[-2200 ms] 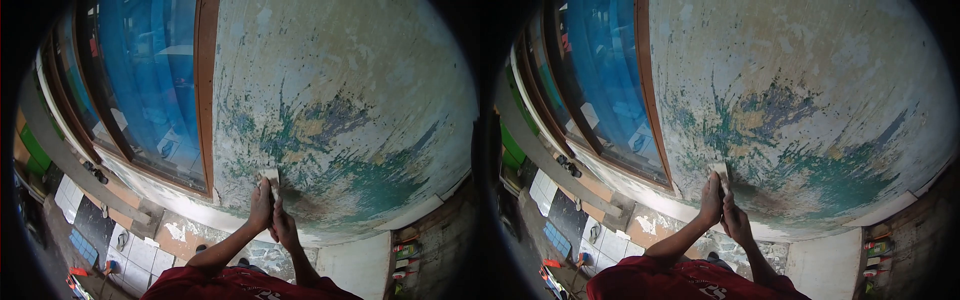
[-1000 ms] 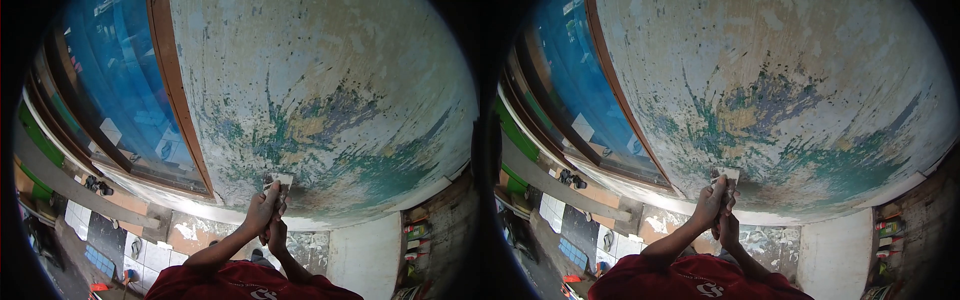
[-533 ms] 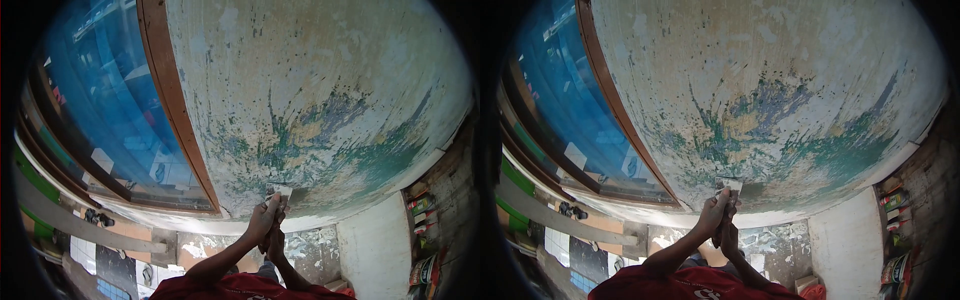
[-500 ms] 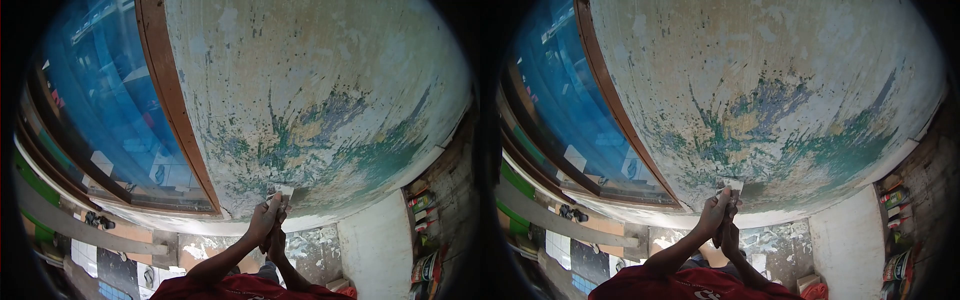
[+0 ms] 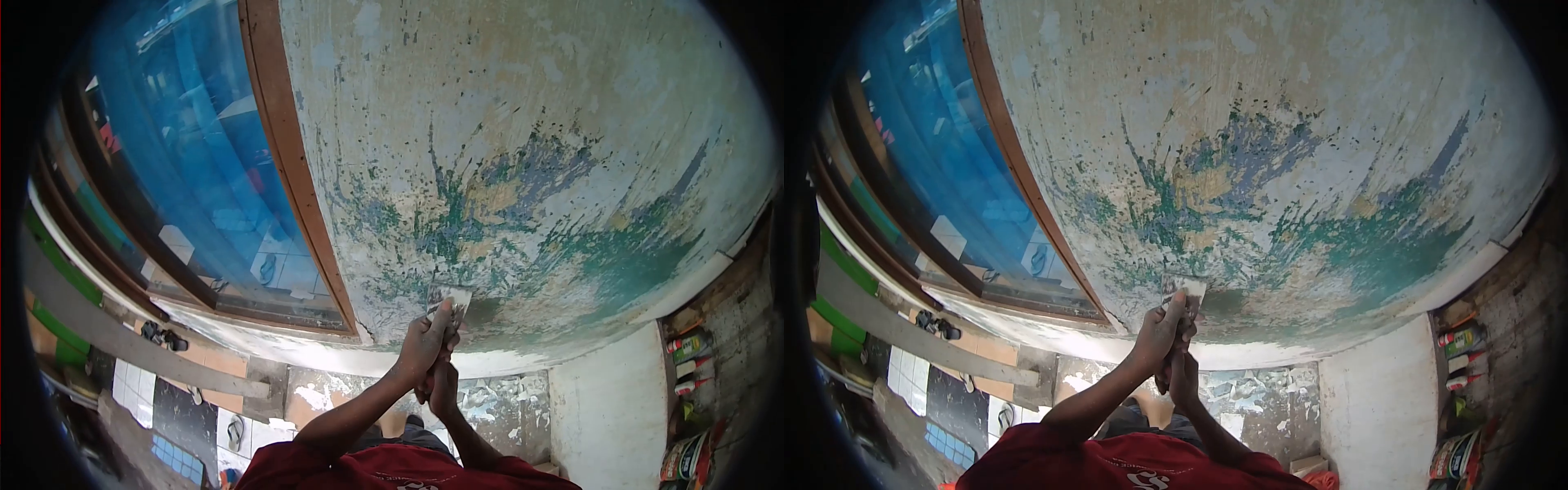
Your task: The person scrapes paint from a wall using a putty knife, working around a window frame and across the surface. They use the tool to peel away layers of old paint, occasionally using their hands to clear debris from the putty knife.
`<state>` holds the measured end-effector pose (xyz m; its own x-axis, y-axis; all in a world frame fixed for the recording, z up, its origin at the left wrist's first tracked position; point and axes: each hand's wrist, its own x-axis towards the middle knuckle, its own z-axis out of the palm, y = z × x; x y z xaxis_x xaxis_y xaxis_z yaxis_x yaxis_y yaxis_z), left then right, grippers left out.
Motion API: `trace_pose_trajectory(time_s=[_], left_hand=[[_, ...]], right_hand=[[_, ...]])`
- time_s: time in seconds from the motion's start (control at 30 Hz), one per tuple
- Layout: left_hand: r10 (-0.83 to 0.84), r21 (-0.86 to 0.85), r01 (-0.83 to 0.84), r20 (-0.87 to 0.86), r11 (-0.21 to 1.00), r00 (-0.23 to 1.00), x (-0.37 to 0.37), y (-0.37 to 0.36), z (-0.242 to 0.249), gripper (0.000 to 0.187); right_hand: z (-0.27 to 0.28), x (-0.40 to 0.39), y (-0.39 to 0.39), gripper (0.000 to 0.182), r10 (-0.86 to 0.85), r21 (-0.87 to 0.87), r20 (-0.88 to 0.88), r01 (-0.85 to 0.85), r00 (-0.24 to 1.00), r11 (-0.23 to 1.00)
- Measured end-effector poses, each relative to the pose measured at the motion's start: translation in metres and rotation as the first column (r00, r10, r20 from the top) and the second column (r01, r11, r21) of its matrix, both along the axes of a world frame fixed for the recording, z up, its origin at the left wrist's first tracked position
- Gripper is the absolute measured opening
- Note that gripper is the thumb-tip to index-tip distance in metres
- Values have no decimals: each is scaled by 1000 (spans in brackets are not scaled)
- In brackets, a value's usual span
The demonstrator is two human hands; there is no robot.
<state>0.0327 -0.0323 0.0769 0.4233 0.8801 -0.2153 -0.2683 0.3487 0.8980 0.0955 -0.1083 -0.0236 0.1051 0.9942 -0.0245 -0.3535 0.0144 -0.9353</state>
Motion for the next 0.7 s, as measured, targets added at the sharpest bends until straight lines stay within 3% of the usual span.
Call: trace_pose_trajectory(time_s=[0.07,0.23,0.37,0.4,0.53,0.6,0.7], left_hand=[[64,-6,-64,-12,998,998,6,-3,-8,54],[74,86,-70,-39,994,996,5,-1,19,53],[43,62,-41,-31,997,999,10,-3,-10,53],[49,78,-47,-34,996,998,12,0,-8,54],[70,93,-68,-26,993,997,12,0,27,53],[48,142,-51,25,989,999,12,6,37,53],[16,123,-14,-23,992,1000,10,3,6,53]], right_hand=[[-13,-2,-1,49,-80,-57,95,86,992,995],[25,6,8,48,47,-7,-53,-48,997,999],[10,7,0,45,-38,-1,47,38,998,999],[5,7,2,45,-81,-6,102,82,991,997],[33,16,16,44,36,85,-48,-32,998,996],[46,14,21,45,19,93,-2,-19,1000,996],[1,7,13,45,-63,45,24,62,998,997]])
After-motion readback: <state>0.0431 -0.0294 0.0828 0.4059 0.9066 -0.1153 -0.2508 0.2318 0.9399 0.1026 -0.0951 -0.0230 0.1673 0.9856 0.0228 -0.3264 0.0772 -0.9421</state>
